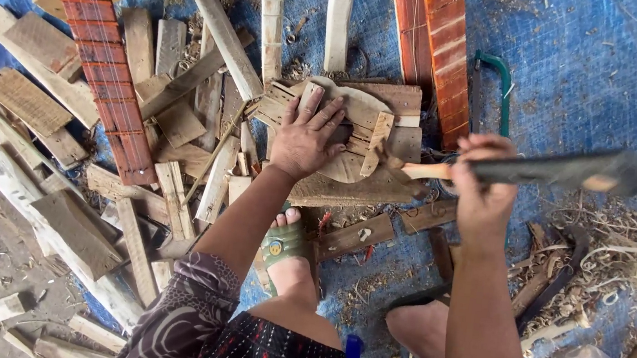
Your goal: Shaping a wooden instrument body using a hammer and manual woodworking techniques.
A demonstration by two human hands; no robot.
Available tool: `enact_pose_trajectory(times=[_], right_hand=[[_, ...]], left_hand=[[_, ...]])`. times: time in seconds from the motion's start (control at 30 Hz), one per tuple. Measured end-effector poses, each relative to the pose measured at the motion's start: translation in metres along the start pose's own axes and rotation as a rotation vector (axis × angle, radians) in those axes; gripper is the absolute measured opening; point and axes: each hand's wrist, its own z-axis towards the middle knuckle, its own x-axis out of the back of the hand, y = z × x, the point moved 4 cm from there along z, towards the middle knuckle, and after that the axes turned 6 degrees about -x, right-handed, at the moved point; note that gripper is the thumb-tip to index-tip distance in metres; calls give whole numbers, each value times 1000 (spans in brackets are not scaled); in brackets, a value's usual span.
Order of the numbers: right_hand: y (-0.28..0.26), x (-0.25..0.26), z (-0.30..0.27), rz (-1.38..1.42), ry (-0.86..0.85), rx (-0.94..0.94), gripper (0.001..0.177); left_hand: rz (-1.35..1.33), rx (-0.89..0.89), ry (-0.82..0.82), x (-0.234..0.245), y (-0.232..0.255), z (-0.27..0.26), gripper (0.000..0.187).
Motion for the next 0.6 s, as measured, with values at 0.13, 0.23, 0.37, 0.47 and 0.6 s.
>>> enact_pose_trajectory(times=[0.13, 0.23, 0.37, 0.47, 0.6], right_hand=[[60, 16, 6, 461, 398, -370, 19], [60, 15, 24, 395, 416, -208, 25], [50, -10, 37, 157, 286, -151, 18], [38, -35, 50, 54, 158, -64, 20], [45, -57, 53, -81, -26, 32, 24]], left_hand=[[-10, -6, -5, -1, 1, -2, 73], [-27, -6, -10, 4, 1, -2, 73], [-33, -14, -19, 7, 2, -1, 74], [-35, -7, -27, 11, 3, -2, 74], [-37, -18, -3, 14, 4, -2, 72]])
